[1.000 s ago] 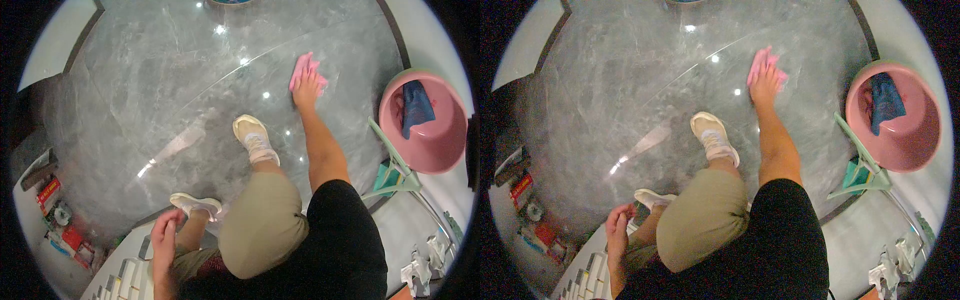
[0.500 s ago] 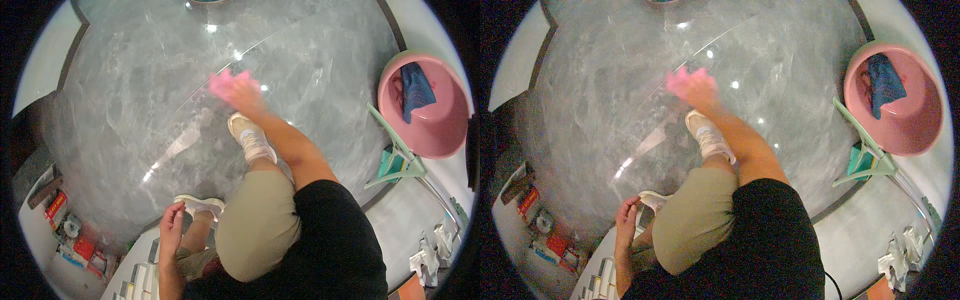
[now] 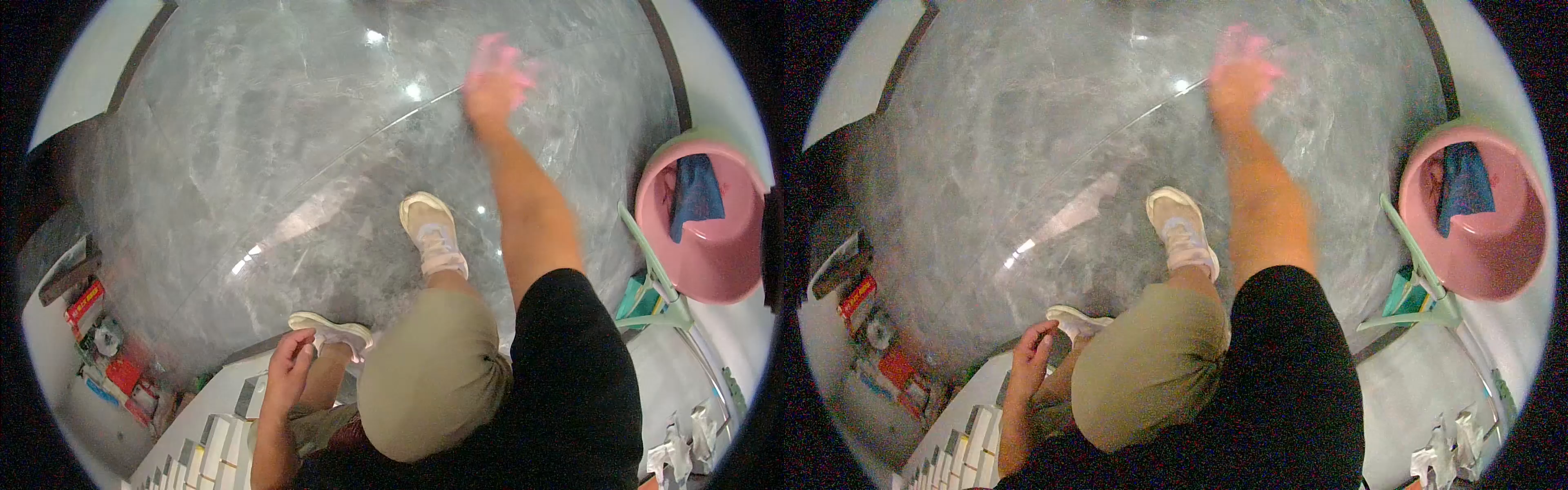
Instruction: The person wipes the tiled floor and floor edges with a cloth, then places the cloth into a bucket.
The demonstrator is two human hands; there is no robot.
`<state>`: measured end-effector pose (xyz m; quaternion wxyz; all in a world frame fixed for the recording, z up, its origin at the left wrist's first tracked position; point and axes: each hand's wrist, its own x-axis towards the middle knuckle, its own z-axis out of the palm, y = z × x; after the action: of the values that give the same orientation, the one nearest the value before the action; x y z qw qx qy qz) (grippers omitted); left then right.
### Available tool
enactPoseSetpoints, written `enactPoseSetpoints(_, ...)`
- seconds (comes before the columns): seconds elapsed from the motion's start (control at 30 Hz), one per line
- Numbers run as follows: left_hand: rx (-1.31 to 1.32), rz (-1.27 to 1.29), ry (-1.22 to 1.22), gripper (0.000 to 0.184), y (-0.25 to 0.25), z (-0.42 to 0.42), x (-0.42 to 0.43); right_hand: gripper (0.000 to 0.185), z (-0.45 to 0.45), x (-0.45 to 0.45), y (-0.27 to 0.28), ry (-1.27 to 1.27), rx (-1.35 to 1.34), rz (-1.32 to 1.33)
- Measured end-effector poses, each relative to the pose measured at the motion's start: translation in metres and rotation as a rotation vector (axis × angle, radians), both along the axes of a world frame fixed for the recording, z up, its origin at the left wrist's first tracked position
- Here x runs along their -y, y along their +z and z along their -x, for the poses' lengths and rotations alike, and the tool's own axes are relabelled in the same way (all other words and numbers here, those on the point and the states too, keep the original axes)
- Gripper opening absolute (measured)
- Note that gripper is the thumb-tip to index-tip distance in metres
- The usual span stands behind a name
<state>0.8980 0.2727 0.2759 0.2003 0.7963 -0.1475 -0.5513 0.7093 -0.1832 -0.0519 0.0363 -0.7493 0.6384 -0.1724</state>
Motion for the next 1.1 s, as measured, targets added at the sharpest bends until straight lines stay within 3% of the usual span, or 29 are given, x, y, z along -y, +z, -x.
enactPoseSetpoints(0.03,-0.022,0.013,0.006,0.026,-0.001,-0.001,0.002,0.061,-0.035,-0.012,-0.009,0.083,-0.042,0.061)
enactPoseSetpoints(0.1,-0.035,0.027,0.012,0.025,0.003,-0.005,0.009,0.062,-0.102,-0.051,0.036,0.276,0.003,-0.23)
enactPoseSetpoints(0.17,-0.023,0.012,0.016,0.025,0.008,-0.006,0.024,0.057,-0.136,-0.092,0.057,0.595,-0.137,-0.203)
enactPoseSetpoints(0.2,-0.015,0.013,0.016,0.025,0.01,-0.007,0.028,0.053,-0.144,-0.115,0.077,0.766,-0.217,-0.069)
enactPoseSetpoints(0.23,-0.013,0.034,-0.009,0.024,0.011,-0.008,0.032,0.053,-0.149,-0.127,0.063,0.765,-0.211,-0.064)
enactPoseSetpoints(0.3,-0.005,0.061,-0.035,0.024,0.008,-0.01,0.034,0.045,-0.153,-0.153,0.018,0.908,0.18,0.01)
enactPoseSetpoints(0.33,-0.019,0.075,-0.042,0.024,0.007,-0.009,0.029,0.046,-0.148,-0.141,0.028,0.931,0.205,-0.108)
enactPoseSetpoints(0.4,-0.016,0.099,-0.057,0.025,0.006,-0.009,0.022,0.049,-0.126,-0.095,0.052,0.749,0.086,-0.535)
enactPoseSetpoints(0.43,-0.011,0.103,-0.049,0.025,0.005,-0.011,0.017,0.05,-0.112,-0.071,0.058,0.604,0.054,-0.579)
enactPoseSetpoints(0.5,-0.037,0.051,-0.022,0.025,0.002,-0.011,0.008,0.053,-0.065,-0.023,0.022,0.36,0.008,0.048)
enactPoseSetpoints(0.57,-0.022,0.059,-0.018,0.025,-0.002,-0.011,0.006,0.059,-0.031,0.022,-0.001,0.117,-0.099,-0.019)
enactPoseSetpoints(0.6,-0.005,0.063,-0.025,0.025,-0.002,-0.011,0.004,0.059,-0.03,0.034,-0.01,0.03,-0.239,0.076)
enactPoseSetpoints(0.7,0.01,0.023,-0.029,0.025,0.003,-0.013,0.009,0.064,-0.09,0.045,-0.025,-0.091,-0.008,0.3)
enactPoseSetpoints(0.73,-0.008,-0.023,-0.03,0.026,0.006,-0.015,0.012,0.061,-0.127,0.035,0.01,-0.195,0.051,-0.009)
enactPoseSetpoints(0.83,0.072,0.11,-0.12,0.027,0.005,-0.019,0.016,0.058,-0.217,-0.02,0.026,0.056,-0.02,0.008)
enactPoseSetpoints(0.9,0.066,0.091,-0.107,0.026,0.005,-0.022,0.018,0.046,-0.247,-0.075,0.054,0.57,-0.126,0.126)
enactPoseSetpoints(0.97,0.06,0.084,-0.098,0.026,0.006,-0.024,0.021,0.041,-0.267,-0.098,0.041,0.832,-0.179,0.199)
enactPoseSetpoints(1.0,0.064,0.086,-0.106,0.027,0.009,-0.025,0.024,0.04,-0.274,-0.112,0.0,0.958,0.096,0.228)
enactPoseSetpoints(1.03,0.063,0.084,-0.114,0.027,0.012,-0.025,0.025,0.039,-0.272,-0.119,0.006,1.075,0.374,0.245)
enactPoseSetpoints(1.07,0.056,0.081,-0.11,0.027,0.014,-0.025,0.026,0.039,-0.268,-0.108,0.009,1.078,0.37,0.237)
enactPoseSetpoints(1.1,0.064,0.101,-0.144,0.026,0.016,-0.025,0.027,0.041,-0.256,-0.078,0.07,1.017,0.148,-0.204)
